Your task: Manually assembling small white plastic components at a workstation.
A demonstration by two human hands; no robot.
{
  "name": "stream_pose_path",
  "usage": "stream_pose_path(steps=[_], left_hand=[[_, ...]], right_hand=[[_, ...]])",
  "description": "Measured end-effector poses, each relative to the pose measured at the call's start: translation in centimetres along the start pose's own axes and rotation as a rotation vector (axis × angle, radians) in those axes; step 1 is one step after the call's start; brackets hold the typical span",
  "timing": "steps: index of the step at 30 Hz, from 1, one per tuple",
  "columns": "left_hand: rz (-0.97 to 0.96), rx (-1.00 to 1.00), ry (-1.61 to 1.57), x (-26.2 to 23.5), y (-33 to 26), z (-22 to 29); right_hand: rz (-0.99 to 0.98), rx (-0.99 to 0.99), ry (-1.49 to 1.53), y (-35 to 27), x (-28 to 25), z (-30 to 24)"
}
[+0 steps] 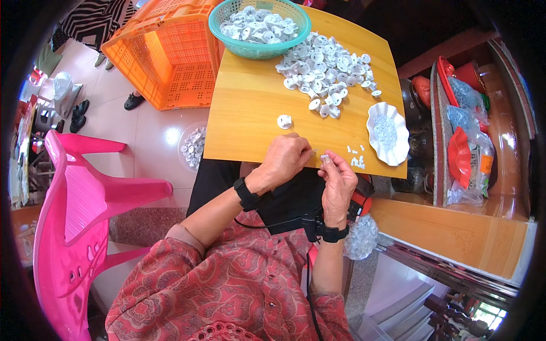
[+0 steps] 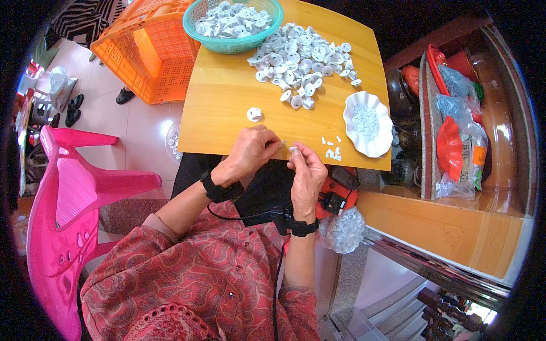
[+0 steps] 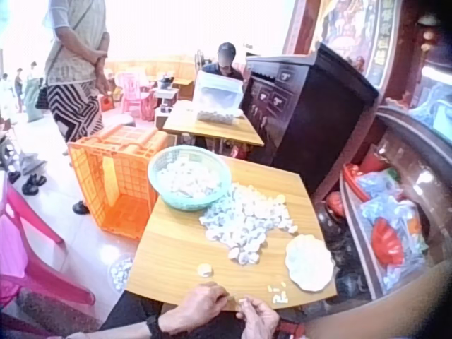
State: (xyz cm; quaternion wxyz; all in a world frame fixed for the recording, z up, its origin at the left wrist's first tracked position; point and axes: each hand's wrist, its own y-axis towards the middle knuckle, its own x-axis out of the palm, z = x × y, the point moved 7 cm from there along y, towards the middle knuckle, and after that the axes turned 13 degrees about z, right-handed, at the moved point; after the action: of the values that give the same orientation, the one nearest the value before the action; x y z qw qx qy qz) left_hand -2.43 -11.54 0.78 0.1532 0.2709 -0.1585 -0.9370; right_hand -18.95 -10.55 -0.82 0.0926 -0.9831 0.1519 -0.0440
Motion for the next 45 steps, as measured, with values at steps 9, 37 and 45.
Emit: stream_pose_path(steps=[9, 37, 45], left_hand=[[0.056, -0.013, 0.058, -0.5, 0.1, 0.5], [-0.320, -0.628, -0.730, 1.3, -1.9, -1.0], [-0.316, -0.657, -0.644, 1.0, -2.2, -1.1]], right_hand=[[0.043, 0.000, -0.026, 0.0, -0.1, -0.2], [-0.023, -0.042, 0.027, -0.9, 0.6, -1.0], [-0.101, -0.117, -0.152, -1.1, 0.8, -1.2]])
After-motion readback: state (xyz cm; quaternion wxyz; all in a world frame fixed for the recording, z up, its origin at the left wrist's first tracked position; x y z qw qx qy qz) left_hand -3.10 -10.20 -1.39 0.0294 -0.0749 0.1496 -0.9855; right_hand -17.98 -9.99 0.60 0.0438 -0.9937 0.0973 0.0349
